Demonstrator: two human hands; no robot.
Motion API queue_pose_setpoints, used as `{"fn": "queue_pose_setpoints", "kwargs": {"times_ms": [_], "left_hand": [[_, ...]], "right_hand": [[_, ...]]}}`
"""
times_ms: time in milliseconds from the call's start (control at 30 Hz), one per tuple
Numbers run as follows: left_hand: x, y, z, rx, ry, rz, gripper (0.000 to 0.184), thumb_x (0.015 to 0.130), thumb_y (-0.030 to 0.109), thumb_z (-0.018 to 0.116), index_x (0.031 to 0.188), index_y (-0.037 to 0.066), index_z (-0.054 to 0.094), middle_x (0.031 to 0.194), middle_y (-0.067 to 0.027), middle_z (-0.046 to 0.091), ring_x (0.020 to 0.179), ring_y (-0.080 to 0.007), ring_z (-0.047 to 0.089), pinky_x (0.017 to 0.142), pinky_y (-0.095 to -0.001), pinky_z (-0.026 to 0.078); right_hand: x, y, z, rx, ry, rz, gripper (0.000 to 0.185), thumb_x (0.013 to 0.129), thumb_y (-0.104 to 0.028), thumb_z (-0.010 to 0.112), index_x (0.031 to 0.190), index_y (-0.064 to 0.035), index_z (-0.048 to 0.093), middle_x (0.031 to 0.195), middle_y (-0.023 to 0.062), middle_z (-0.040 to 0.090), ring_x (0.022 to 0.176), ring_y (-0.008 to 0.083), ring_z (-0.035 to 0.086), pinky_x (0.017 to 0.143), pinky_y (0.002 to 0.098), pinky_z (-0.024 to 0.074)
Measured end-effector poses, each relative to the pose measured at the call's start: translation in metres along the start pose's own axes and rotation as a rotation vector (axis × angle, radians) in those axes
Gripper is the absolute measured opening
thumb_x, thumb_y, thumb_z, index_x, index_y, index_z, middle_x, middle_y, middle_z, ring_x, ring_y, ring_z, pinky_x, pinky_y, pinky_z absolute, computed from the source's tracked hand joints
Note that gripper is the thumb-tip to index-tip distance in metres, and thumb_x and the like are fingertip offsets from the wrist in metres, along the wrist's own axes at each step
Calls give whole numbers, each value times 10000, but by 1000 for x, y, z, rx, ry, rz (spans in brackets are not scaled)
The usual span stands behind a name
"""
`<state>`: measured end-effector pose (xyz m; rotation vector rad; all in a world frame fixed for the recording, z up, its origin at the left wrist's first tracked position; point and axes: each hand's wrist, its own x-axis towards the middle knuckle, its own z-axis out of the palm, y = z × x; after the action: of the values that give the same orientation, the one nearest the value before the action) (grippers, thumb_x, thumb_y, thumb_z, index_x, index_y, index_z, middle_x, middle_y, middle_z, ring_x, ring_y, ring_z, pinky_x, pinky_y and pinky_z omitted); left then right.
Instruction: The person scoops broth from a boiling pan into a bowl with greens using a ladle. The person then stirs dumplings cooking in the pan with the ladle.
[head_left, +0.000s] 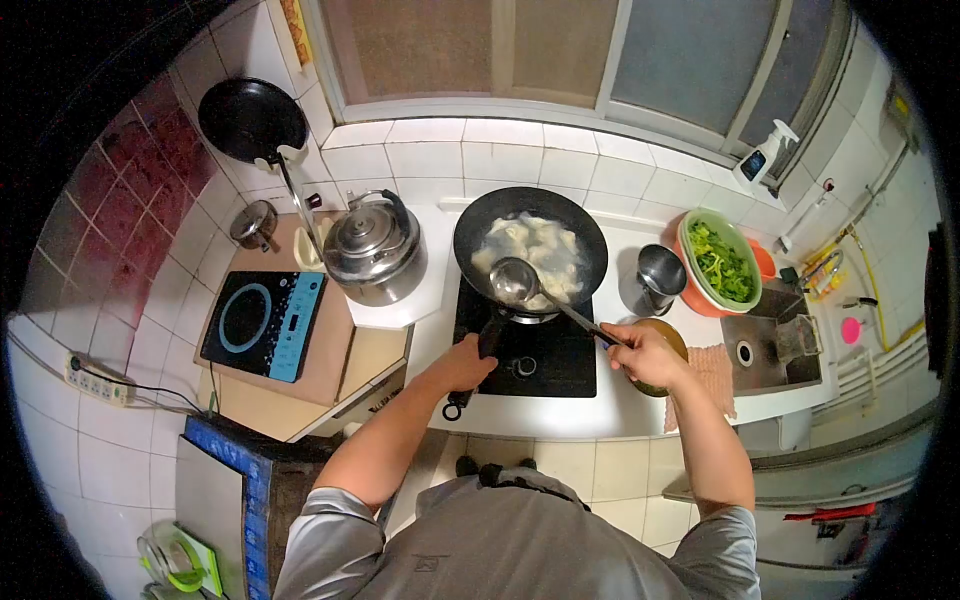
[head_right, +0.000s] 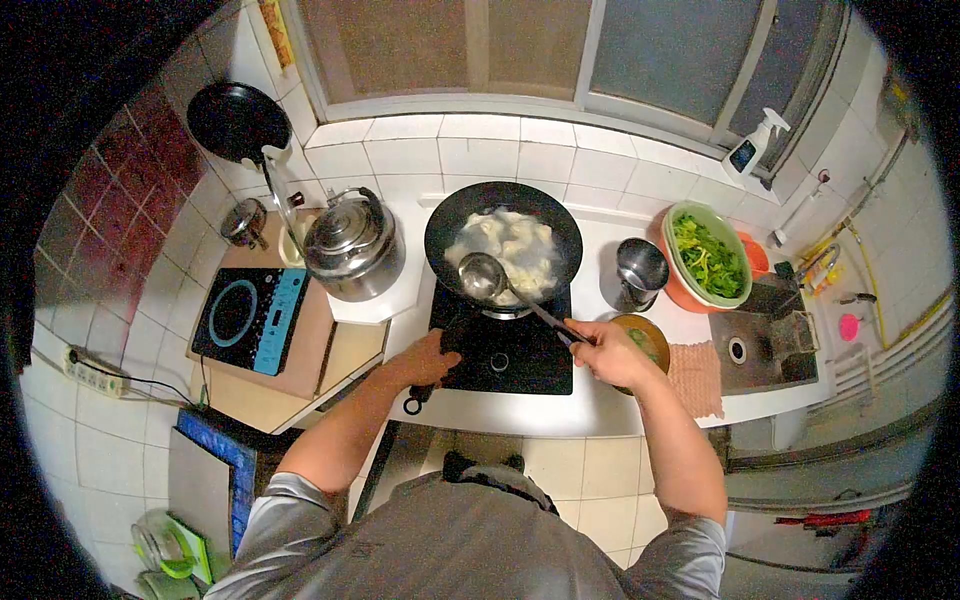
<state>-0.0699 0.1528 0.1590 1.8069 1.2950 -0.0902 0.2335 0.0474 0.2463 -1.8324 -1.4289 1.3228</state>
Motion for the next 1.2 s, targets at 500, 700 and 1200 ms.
{"fn": "queue_pose_setpoints", "kwargs": {"times_ms": [500,700,1200], "left_hand": [[7,-6,3,-12,-9,1,546,898,333,537,1225,-83,401,1092,-312,599,1029,-421,600,898,-458,459],[11,-12,7,-25,7,8,544,893,335,544,1222,-76,409,1079,-308,601,1002,-422,602,896,-463,460],[-16,15,-5,-477,-84,-96,340,890,187,595,1098,-18,422,819,-114,534,615,-206,557,497,-347,528]], "right_hand": [[6,16,19,-493,364,-196,474,834,-170,569,1301,-93,544,926,279,640,868,424,630,797,484,502],[27,17,6,-613,544,-140,463,843,-162,552,1304,-127,528,925,264,651,875,413,638,789,511,500],[68,36,-6,216,317,153,429,876,-171,517,1257,25,534,686,120,627,491,181,559,461,323,451]]}}
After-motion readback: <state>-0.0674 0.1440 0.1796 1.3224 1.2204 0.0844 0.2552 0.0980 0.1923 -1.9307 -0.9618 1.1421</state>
